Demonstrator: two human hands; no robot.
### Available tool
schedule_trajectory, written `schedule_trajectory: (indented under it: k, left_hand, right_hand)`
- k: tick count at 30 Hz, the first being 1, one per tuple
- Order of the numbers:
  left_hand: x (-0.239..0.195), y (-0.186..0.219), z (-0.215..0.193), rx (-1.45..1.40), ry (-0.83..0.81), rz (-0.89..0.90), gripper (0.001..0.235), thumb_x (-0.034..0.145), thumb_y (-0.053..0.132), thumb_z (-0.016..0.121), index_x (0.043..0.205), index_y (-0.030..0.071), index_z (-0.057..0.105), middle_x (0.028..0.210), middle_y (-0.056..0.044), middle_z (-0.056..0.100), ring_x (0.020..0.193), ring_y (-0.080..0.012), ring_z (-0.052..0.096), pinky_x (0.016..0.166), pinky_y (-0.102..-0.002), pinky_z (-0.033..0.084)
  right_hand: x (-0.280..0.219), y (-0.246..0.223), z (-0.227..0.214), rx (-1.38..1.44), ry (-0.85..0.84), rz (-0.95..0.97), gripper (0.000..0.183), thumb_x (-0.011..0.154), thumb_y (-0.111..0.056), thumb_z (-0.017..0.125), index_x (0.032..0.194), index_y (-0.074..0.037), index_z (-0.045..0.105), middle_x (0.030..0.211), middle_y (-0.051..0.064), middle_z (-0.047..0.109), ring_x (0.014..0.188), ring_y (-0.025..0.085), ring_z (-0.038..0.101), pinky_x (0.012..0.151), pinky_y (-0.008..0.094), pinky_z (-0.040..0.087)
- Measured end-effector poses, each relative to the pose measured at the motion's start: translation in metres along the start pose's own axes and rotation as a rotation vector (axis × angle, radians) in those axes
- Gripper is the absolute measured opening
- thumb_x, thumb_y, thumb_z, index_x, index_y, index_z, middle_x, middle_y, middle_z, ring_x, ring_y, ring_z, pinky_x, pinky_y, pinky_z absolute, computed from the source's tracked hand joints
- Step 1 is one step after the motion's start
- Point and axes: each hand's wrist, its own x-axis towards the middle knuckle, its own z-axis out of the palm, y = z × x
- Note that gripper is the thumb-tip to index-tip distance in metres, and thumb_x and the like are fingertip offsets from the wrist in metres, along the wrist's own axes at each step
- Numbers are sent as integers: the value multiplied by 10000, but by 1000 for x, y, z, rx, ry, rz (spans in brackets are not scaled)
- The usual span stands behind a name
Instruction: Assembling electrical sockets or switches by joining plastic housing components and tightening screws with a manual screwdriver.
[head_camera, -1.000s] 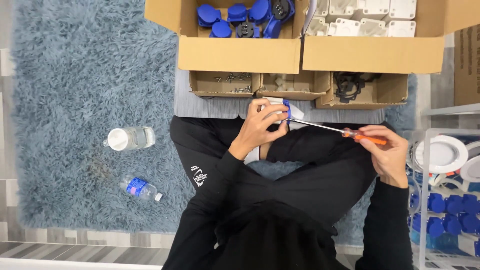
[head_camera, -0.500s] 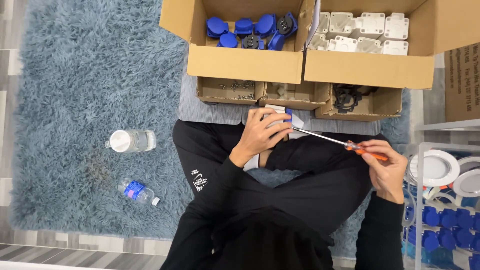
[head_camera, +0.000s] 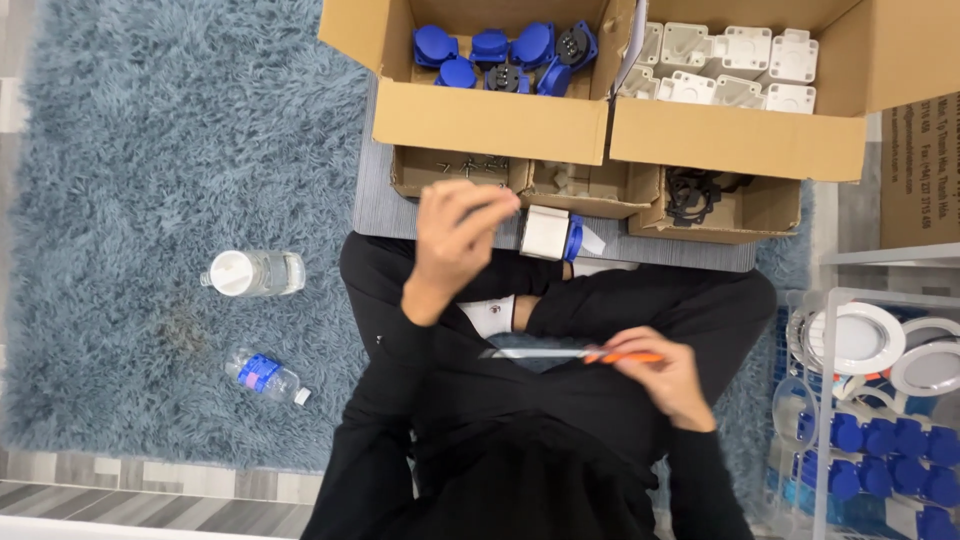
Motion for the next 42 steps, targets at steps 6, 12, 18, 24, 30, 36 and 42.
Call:
schedule_trajectory:
  k: [6, 12, 18, 24, 30, 36, 42]
  left_hand:
    - [21, -16, -22, 155, -8, 9, 136, 997, 49, 864, 1019, 183, 869, 1055, 42, 806, 925, -242, 685, 834, -334, 508]
    - [22, -31, -23, 207, 28, -15, 182, 920, 176, 1006, 916, 148, 826, 974, 59, 752, 906, -192, 648, 799, -317, 491]
    - [9, -13, -6, 83, -12, 34, 260, 941, 317, 948, 836, 182, 752, 947, 58, 763, 918, -233, 689, 825, -354, 507]
    - [-14, 28, 35, -64, -402, 179, 324, 1003, 335, 842, 1197, 98, 736, 1245, -106, 703, 1179, -355, 674, 921, -448, 529]
    - [-53, 15, 79, 149, -660, 213, 764, 683, 178, 1039, 1351, 87, 680, 1338, -232, 633, 1289, -442, 591, 1078, -546, 449]
    - [-17, 43, 56, 224, -646, 203, 312, 831, 136, 740, 1125, 64, 664, 1343, -165, 628, 1245, -335, 557, 1113, -445, 418]
    - [-18, 49, 59, 164, -593, 178, 266, 866, 136, 726, 1111, 82, 638, 1341, -113, 634, 1263, -289, 592, 1105, -405, 457]
  right_hand:
    - [-11, -13, 65, 43, -327, -29, 144, 917, -92, 876, 998, 26, 861, 1035, 219, 846, 932, 325, 827, 783, 431, 656]
    - [-27, -6, 80, -17, -455, 38, 117, 920, -32, 869, 1017, 33, 865, 1066, 186, 827, 938, 317, 825, 809, 431, 662]
    - [-39, -1, 75, -143, -526, 46, 141, 877, -55, 909, 1005, -21, 862, 1072, 134, 823, 926, 320, 806, 820, 453, 639]
    - [-30, -37, 77, -363, -714, 118, 124, 942, -26, 818, 1065, -32, 810, 1097, 132, 760, 943, 398, 779, 832, 507, 648]
    - [-24, -44, 75, -469, -729, 93, 186, 912, -83, 845, 1096, -80, 817, 1148, 132, 764, 1031, 441, 760, 859, 543, 633]
    - [-17, -53, 79, -402, -592, 153, 147, 867, -70, 833, 1011, -71, 861, 1050, -9, 801, 865, 147, 720, 737, 252, 601]
    - [7, -68, 67, -422, -371, 94, 126, 888, -89, 820, 1001, -35, 819, 1027, 15, 826, 814, 160, 766, 756, 265, 603]
